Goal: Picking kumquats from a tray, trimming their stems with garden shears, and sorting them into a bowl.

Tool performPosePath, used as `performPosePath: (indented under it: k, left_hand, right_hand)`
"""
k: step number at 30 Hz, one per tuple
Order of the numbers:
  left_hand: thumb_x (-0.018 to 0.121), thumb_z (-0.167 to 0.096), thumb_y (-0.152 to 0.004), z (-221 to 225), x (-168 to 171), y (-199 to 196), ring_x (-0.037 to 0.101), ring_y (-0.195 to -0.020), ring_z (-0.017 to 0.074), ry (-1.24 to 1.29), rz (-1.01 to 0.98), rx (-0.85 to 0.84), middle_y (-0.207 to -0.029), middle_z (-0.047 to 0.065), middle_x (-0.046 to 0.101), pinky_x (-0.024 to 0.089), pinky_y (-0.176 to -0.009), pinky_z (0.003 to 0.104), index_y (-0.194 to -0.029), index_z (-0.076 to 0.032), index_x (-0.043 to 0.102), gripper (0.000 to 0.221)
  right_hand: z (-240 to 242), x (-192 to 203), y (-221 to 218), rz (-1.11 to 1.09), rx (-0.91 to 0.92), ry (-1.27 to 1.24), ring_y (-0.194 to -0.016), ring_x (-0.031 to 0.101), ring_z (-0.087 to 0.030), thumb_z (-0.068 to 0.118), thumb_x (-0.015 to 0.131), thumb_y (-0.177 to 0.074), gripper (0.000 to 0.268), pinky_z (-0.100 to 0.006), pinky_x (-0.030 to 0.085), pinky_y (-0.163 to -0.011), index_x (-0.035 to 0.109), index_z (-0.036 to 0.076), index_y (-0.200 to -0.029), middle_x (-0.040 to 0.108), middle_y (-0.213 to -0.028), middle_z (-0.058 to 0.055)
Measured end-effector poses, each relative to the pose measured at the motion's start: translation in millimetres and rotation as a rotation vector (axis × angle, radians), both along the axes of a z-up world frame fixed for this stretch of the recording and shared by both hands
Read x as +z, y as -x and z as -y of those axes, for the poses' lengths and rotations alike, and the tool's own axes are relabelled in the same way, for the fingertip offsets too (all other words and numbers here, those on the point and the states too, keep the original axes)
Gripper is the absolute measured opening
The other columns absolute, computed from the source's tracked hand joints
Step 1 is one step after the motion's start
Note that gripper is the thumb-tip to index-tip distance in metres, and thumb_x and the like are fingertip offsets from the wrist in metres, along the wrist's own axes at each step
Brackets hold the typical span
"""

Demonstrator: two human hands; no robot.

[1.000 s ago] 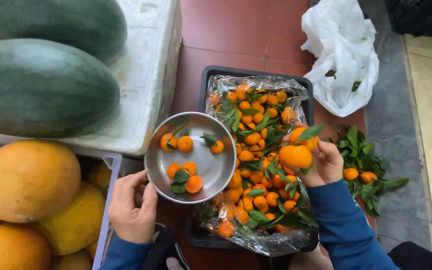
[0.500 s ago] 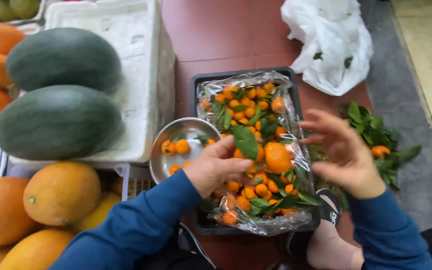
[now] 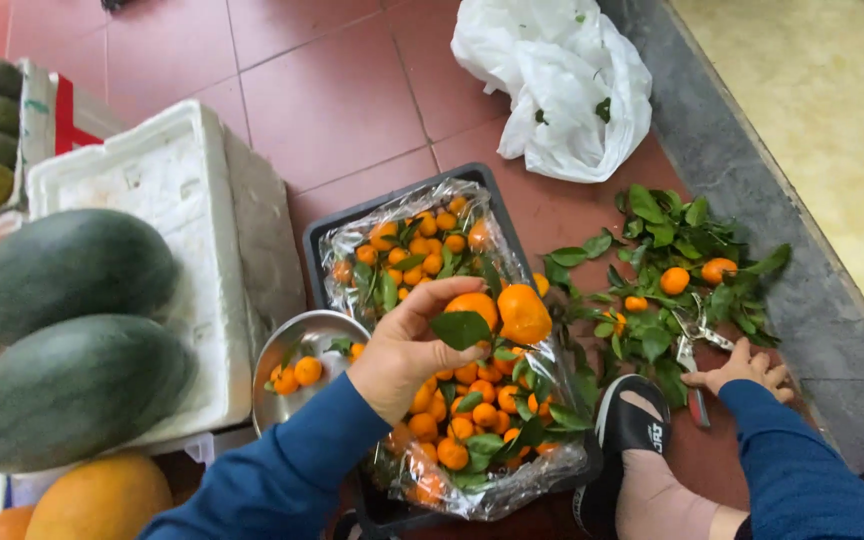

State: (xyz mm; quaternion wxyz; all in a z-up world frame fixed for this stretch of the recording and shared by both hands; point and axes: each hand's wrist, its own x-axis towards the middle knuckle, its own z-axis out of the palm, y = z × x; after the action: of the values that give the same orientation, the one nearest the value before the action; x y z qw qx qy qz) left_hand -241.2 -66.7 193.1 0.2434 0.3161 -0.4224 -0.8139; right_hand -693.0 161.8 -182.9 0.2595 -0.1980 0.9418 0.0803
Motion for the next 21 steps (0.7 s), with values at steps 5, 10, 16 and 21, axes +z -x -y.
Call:
performPosePath:
  k: [5,10,16,21]
  left_hand:
    - [0.075,0.012,-0.076,-5,-24,39,0.062,-0.117,0.0199,0.111,-0.049,0.006,-0.131,0.008,0.063,0.053,-0.104,0.035,-0.133,-0.009,0.057,0.064]
    - [0.072,0.021,-0.08,-17,-65,83,0.061,-0.118,0.0202,0.253,-0.293,0.197,-0.137,0.005,0.057,0.053,-0.103,0.034,-0.131,-0.011,0.054,0.063]
    - [0.064,0.026,-0.082,-32,-112,119,0.059,-0.12,0.0203,0.441,-0.165,0.336,-0.143,0.009,0.056,0.056,-0.098,0.036,-0.132,-0.008,0.057,0.06]
    - [0.078,0.008,-0.083,-52,-111,146,0.059,-0.117,0.0194,0.371,-0.325,0.352,-0.14,0.011,0.057,0.06,-0.095,0.037,-0.136,-0.002,0.056,0.059]
  right_hand:
    - [3,-19,3,-0.073,0.138,-0.116,-0.145,0.039,-0.054,0.087,0.084,-0.041,0.149,-0.069,0.031,-0.106,0.028,0.024,-0.164,0.04,-0.161,-0.029]
    - [16,13,4,0.076,0.102,-0.081,-0.124,0.065,-0.042,0.06,0.087,-0.065,0.092,-0.054,0.052,-0.099,0.062,0.011,-0.139,0.061,-0.14,-0.019]
    - [-12,-4,22,0.937,-0.926,0.95,-0.088,0.064,-0.039,0.017,0.086,-0.072,0.039,-0.058,0.06,-0.068,0.066,0.005,-0.103,0.044,-0.089,-0.005]
    - [1,162,-33,1.262,-0.684,1.179,-0.116,0.06,-0.049,0.007,0.045,-0.072,0.081,-0.063,0.044,-0.101,0.047,-0.009,-0.151,0.062,-0.121,-0.033]
